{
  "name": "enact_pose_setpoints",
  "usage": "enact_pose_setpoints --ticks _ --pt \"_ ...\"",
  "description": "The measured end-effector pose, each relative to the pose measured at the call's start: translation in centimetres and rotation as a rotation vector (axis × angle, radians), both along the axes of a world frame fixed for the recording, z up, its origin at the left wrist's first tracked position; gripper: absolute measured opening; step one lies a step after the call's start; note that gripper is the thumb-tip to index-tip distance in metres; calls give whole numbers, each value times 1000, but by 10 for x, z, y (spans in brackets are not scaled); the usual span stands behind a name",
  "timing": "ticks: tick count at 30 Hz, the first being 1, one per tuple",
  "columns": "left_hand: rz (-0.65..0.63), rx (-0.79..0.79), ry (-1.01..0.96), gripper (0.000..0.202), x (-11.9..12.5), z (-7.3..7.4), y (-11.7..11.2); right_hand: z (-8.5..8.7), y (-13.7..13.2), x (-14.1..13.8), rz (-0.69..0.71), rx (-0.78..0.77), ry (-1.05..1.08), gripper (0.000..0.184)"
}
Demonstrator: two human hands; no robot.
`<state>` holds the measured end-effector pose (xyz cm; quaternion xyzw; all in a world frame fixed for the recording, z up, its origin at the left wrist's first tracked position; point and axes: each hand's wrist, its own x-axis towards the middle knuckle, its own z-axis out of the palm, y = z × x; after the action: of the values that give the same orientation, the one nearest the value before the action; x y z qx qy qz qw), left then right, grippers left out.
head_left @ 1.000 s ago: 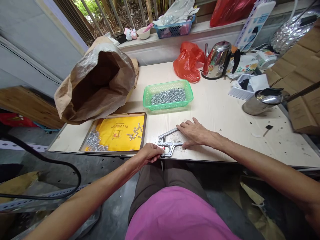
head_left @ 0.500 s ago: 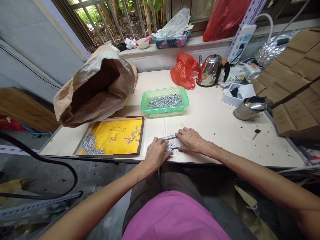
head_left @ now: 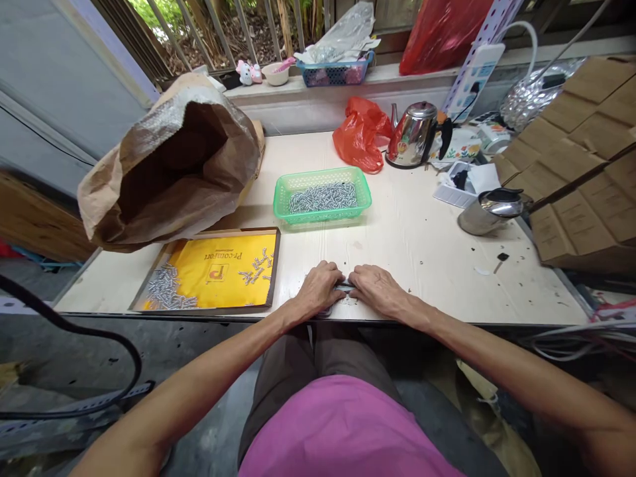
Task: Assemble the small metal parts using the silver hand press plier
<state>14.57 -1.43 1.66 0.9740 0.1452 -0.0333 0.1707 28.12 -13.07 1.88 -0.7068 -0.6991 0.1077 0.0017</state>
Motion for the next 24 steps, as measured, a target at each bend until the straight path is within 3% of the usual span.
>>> enact_pose_setpoints --ticks 4,9,15,17,20,22,24 --pt "-12 -16 1 18 1 2 1 -6 -5 -2 -23 33 -14 15" --pt "17 79 -88 27 -11 -2 -12 8 3 20 60 15 40 38" --pt "-6 64 -302 33 -32 -31 -62 -3 25 42 -31 75 15 22" --pt "13 20 -314 33 -33 -34 -72 -5 35 45 -60 89 -14 19" --pt "29 -26 -329 37 -33 -32 -75 4 48 36 -104 86 -55 18" --pt "27 -52 -335 42 -32 -31 -74 16 53 16 3 85 -59 19" --pt "35 -87 -315 46 -32 -33 -74 25 56 -12 225 75 -12 18"
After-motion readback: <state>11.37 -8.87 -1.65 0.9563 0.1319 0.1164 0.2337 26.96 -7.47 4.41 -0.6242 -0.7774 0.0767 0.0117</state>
